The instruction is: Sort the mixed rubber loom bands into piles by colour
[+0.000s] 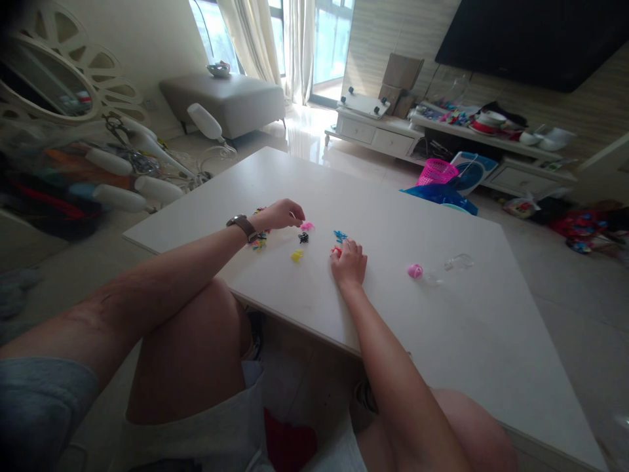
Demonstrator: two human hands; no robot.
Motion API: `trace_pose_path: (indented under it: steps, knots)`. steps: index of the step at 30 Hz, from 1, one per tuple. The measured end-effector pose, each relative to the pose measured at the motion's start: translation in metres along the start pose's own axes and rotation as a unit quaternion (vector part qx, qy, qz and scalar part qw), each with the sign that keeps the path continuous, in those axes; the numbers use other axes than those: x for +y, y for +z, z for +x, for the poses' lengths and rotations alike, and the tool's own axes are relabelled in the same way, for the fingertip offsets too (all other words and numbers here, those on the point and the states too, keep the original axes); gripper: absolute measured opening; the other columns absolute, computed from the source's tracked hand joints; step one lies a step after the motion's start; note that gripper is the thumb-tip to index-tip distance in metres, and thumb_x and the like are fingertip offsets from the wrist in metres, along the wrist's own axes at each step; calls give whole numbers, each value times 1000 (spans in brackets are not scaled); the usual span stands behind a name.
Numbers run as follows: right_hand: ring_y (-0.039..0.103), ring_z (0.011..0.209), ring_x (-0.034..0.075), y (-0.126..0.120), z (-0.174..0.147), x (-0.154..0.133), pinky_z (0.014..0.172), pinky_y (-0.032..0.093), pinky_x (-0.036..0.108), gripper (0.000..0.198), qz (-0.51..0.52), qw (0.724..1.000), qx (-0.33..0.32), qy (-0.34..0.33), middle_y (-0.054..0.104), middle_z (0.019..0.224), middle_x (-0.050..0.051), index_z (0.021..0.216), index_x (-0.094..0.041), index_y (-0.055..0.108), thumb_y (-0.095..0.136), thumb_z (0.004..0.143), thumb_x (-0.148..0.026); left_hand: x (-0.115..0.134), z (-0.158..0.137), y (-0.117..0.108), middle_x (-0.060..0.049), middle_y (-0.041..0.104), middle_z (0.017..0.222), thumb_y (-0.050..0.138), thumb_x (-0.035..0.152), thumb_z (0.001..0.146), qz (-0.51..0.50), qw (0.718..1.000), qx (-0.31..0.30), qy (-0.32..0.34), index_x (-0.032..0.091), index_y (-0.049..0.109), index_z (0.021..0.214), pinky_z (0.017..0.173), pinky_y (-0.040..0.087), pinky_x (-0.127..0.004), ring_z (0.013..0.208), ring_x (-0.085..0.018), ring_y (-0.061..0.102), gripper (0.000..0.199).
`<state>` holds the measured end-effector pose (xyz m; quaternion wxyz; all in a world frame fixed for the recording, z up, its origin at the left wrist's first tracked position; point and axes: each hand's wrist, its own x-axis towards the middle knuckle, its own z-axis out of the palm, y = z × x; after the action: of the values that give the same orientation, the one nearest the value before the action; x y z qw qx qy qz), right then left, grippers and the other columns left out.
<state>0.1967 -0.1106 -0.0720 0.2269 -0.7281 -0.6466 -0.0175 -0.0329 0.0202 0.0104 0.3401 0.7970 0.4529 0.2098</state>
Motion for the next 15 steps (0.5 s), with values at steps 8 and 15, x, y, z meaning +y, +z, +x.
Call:
trace_pose_path:
  steps: [8,15]
  knots:
    - [46,125,32,1,-1,-1,97,40,48,39,1,1000,-13,7,54,144,12,122,-20,65,40,94,-32,0,-5,-12,-8,74,76,75,19,68,-65,997,35,-32,12,74,79,65,54,-28,69,-17,69,14]
    - [46,126,30,2,-2,1,96,41,46,42,2,1000,3,3,55,142,11,130,-21,59,38,96,-33,-4,-11,-32,-7,73,71,76,22,64,-34,998,28,-53,14,75,78,62,51,-26,67,-17,67,16]
